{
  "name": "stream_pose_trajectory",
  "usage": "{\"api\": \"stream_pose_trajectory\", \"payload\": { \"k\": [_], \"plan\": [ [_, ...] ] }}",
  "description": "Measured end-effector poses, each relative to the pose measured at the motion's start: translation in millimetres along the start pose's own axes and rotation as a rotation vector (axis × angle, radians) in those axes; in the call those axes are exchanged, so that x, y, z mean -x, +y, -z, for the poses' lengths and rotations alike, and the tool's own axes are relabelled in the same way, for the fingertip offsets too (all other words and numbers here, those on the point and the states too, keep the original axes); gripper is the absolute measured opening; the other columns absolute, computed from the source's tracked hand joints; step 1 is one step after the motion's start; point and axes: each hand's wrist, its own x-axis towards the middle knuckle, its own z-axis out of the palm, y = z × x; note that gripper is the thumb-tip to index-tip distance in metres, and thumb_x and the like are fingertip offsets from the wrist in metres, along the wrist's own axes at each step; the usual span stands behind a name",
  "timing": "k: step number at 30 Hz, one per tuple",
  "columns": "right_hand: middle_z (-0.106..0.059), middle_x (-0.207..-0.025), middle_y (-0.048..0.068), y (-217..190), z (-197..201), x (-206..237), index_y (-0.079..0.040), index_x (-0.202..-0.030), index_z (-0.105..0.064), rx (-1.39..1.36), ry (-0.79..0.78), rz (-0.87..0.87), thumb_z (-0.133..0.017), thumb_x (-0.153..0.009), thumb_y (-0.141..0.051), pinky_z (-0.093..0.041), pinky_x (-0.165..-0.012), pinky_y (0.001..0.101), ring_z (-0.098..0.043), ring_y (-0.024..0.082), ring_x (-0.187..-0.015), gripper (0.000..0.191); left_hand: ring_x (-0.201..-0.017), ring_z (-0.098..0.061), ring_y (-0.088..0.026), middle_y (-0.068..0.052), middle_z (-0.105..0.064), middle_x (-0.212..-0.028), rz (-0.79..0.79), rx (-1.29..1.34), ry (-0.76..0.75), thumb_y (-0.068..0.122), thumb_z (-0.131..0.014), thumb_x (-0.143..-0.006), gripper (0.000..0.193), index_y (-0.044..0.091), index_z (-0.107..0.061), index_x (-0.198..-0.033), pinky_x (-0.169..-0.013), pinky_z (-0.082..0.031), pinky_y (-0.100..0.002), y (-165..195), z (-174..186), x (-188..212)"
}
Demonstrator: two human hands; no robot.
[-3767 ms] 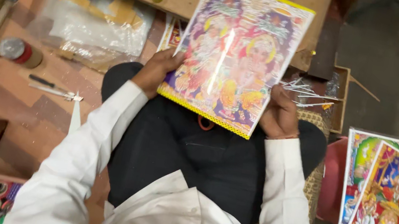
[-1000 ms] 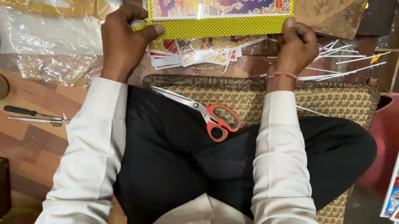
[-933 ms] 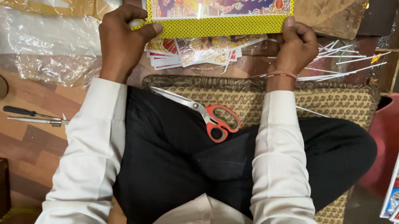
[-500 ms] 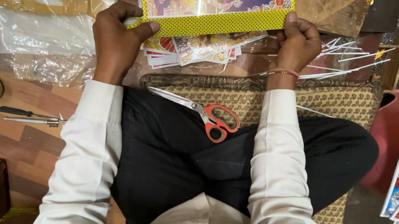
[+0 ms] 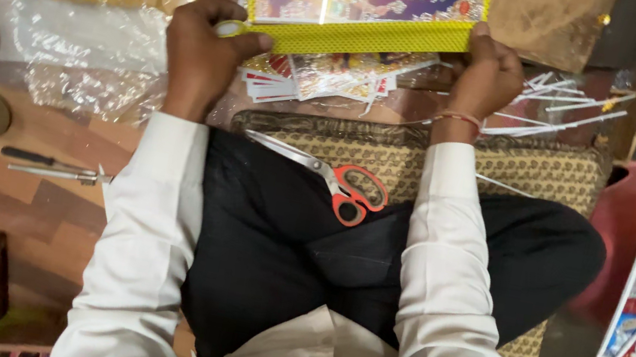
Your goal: The person sits on the floor and decorates printed images by applying a yellow perforated border tape to the edges. They use scissors to cut the tape and a cardboard piece to trim the edges, repeating the process for multiple prints.
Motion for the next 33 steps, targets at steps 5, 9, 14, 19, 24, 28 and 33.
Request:
{"api": "stream_pose_trajectory", "payload": {
  "k": [5,9,14,19,24,28,33],
  "plan": [
    [-0.071,-0.067,0.013,1,-1,1,0.007,-0.074,-0.072,0.056,-0.095,-0.017,-0.079,-0.087,-0.005,-0.047,-0.038,0.0293,-0.066,0.019,-0.048,0.02,-0.089,-0.07,-0.036,-0.02,-0.073,-0.097,-0.034,-0.227,0.146,0.021,-0.1,-0.062,0.045,-0.001,-0.073,-0.091,-0.078,-0.055,-0.042,-9,7,19],
    [-0.075,-0.069,0.015,3,-4,10,0.002,-0.075,-0.064,-0.036,-0.066,-0.023,-0.081,-0.086,-0.002,-0.042,-0.037,0.0267,-0.066,0.018,-0.049,0.02,-0.094,-0.072,-0.033,-0.018,-0.074,-0.101,0.042,-0.153,0.097,0.022,-0.095,-0.067,0.038,0.004,-0.077,-0.095,-0.083,-0.056,-0.04,-15,14,17],
    [-0.074,-0.069,0.015,-2,-7,16,0.0,-0.073,-0.063,-0.031,-0.068,-0.033,-0.081,-0.087,0.0,-0.039,-0.037,0.0253,-0.063,0.015,-0.048,0.023,-0.096,-0.073,-0.031,-0.015,-0.075,-0.104,-0.008,-0.071,0.133,0.019,-0.092,-0.072,0.03,0.005,-0.079,-0.095,-0.085,-0.056,-0.039,-27,11,0],
    [-0.074,-0.068,0.013,-7,-10,22,-0.003,-0.073,-0.061,-0.019,-0.043,-0.029,-0.08,-0.086,0.001,-0.039,-0.036,0.0243,-0.065,0.015,-0.048,0.024,-0.094,-0.073,-0.03,-0.013,-0.075,-0.1,-0.027,-0.106,0.15,0.019,-0.091,-0.073,0.025,0.006,-0.08,-0.091,-0.084,-0.056,-0.04,-37,6,-6],
    [-0.074,-0.068,0.013,-7,-11,23,-0.002,-0.073,-0.062,-0.012,-0.04,-0.01,-0.081,-0.087,0.001,-0.04,-0.036,0.0245,-0.064,0.015,-0.048,0.023,-0.093,-0.072,-0.029,-0.013,-0.073,-0.101,-0.039,-0.115,0.147,0.018,-0.09,-0.074,0.022,0.006,-0.079,-0.089,-0.083,-0.056,-0.039,-38,5,-7],
    [-0.073,-0.067,0.013,-4,-9,20,-0.001,-0.073,-0.062,0.0,-0.041,-0.002,-0.082,-0.087,0.0,-0.04,-0.036,0.0242,-0.062,0.014,-0.048,0.024,-0.093,-0.073,-0.029,-0.012,-0.073,-0.1,-0.008,-0.107,0.143,0.018,-0.09,-0.074,0.021,0.006,-0.079,-0.088,-0.083,-0.056,-0.038,-36,6,-7],
    [-0.074,-0.067,0.013,-2,-9,19,-0.001,-0.073,-0.062,0.003,-0.053,-0.007,-0.081,-0.088,-0.001,-0.039,-0.036,0.0243,-0.063,0.014,-0.047,0.024,-0.092,-0.073,-0.028,-0.011,-0.074,-0.098,-0.009,-0.11,0.136,0.018,-0.09,-0.074,0.021,0.007,-0.078,-0.087,-0.083,-0.056,-0.038,-35,6,-8]
  ]
}}
